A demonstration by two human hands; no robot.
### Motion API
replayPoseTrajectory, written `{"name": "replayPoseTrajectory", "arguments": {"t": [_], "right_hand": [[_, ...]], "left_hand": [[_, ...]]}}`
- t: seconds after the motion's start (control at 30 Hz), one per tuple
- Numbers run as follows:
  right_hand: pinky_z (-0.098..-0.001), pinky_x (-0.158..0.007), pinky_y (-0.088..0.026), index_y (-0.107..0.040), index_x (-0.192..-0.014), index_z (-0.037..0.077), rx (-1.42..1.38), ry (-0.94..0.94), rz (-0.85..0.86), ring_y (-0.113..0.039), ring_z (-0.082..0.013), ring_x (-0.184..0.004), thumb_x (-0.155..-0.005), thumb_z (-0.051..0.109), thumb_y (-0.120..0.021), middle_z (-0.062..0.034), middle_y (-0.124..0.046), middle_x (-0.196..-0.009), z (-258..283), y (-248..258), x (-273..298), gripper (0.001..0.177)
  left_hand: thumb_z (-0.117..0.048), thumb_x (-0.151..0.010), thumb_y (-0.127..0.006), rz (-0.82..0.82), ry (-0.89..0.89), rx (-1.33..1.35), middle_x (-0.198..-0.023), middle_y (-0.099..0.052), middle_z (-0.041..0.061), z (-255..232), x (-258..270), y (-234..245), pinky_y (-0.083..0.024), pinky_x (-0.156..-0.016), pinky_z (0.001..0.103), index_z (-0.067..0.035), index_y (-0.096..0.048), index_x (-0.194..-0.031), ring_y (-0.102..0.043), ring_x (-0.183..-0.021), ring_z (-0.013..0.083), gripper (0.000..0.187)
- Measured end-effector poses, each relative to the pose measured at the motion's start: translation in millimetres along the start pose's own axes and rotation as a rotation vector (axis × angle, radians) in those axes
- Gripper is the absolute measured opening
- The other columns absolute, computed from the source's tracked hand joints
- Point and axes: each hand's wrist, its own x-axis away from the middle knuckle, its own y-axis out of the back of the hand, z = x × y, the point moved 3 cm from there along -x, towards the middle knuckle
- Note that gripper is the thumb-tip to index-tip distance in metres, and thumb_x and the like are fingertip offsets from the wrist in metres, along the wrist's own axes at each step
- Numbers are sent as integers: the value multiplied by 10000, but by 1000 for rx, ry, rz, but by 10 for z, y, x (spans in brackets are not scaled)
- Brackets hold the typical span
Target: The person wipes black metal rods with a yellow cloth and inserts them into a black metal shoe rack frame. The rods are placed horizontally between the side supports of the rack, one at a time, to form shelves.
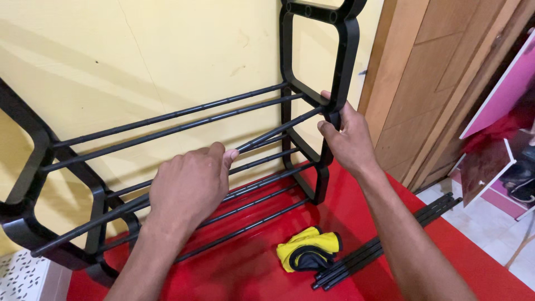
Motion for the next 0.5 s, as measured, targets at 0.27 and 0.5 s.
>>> {"name": "replayPoseTrajectory", "arguments": {"t": [0.27, 0.5], "right_hand": [[-302, -775, -484, -552, -1438, 35, 11, -55, 18, -524, -124, -811, -881, 35, -647, -15, -547, -884, 6, 9, -2, 565], [-313, -828, -478, -541, -1437, 19, 49, 6, 25, -544, -136, -869, -870, 20, -653, -13, -564, -924, 24, 30, -29, 577]], "left_hand": [[-404, -1066, -398, -27, -3, -22, -803, -733, 158, -3, -62, -21, -559, -637, 537, -71, -658, -988, -717, -715, 396, 430], [-405, -1050, -434, -78, -10, -78, -720, -719, 151, -77, -105, -21, -565, -564, 505, -76, -673, -947, -715, -641, 375, 420]]}}
